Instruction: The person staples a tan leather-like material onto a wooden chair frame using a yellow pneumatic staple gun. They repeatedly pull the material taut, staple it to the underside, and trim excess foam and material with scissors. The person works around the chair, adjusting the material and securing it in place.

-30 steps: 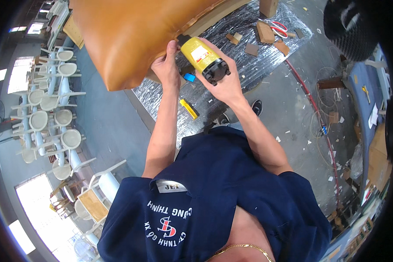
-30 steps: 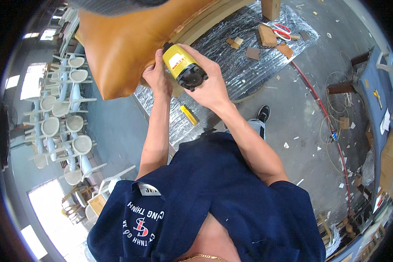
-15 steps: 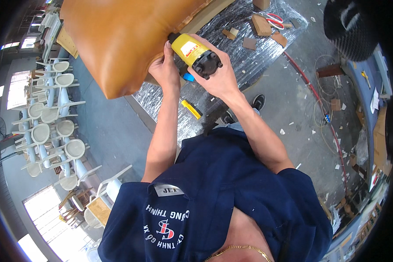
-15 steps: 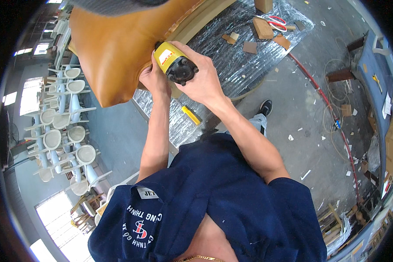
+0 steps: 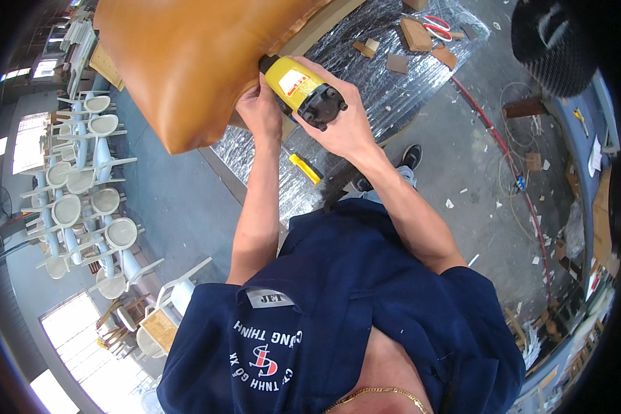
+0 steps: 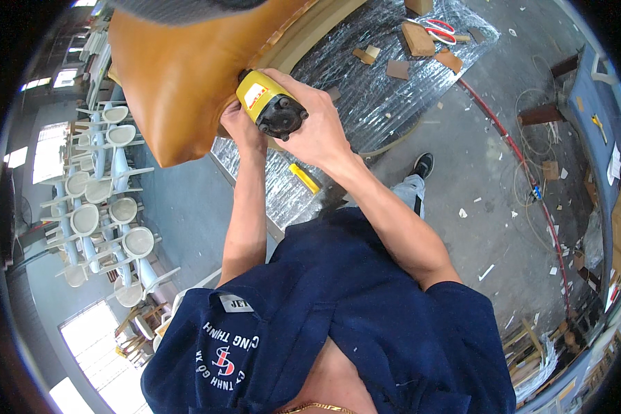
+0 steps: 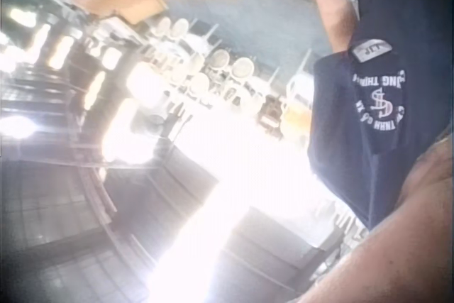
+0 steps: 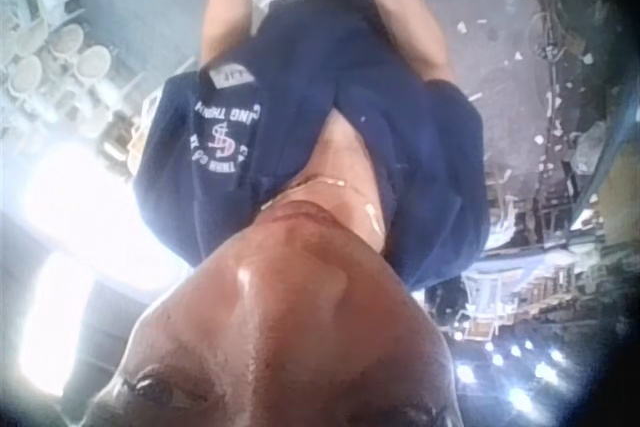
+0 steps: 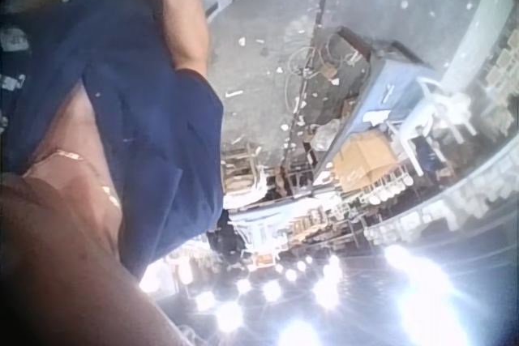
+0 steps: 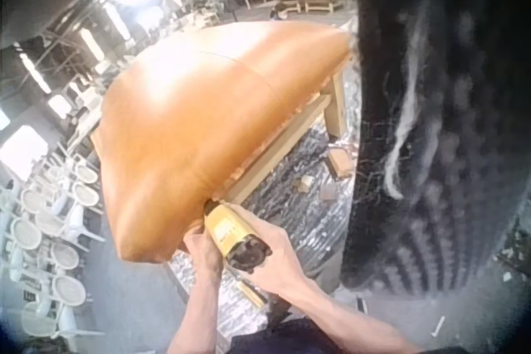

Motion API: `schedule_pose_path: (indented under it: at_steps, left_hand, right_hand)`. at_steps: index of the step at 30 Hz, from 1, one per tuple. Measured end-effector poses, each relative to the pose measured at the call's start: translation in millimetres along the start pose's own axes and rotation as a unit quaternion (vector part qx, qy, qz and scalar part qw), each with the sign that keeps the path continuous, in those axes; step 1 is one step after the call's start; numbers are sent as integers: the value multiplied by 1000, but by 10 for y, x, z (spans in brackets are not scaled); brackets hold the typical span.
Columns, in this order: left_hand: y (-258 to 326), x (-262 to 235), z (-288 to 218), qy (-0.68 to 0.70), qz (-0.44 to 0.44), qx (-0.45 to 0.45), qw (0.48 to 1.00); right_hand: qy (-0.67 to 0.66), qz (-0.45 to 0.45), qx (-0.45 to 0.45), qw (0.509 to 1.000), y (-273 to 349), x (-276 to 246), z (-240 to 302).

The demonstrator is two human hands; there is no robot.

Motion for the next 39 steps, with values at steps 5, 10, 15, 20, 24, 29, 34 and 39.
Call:
schedule_pose_path:
  at_steps: [5, 10, 15, 20, 24, 29, 34, 39]
  left_hand:
    - [9, -32, 18, 47, -30, -73, 996]
    - [-31, -122, 9, 80, -54, -28, 995]
    - [-24, -187, 75, 26, -14, -11, 1000]
    - [9, -238, 98, 33, -11, -32, 999]
    - [8, -154, -34, 77, -26, -52, 995]
    - [-63, -350, 24, -15, 25, -46, 999]
    - [-48, -335, -9, -21, 56, -34, 998]
    - [-13, -376, 22, 59, 10, -55, 997]
  right_hand:
    - [-15, 1, 34, 999, 27, 21, -71]
    - [-9, -3, -12, 1000, 95, 14, 25]
    - [-13, 3, -14, 1000, 61, 86, 30]
    - [2, -16, 5, 1000, 100, 131, 42]
    - [-17, -13, 1, 1000, 143, 109, 41]
    - [-8, 40, 18, 999, 204, 177, 70]
    - [18, 33, 26, 999, 156, 241, 111]
    - [-17, -18, 9, 1000, 195, 244, 81]
Point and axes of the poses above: each hand's wrist, its own y-axis away from the middle knuckle, its own x-axis out of the palm, z = x × y, the point moved 4 cm from there along -y, towards the middle knuckle, and after that the axes turned 7 degrees about y, right-handed, at the moved point
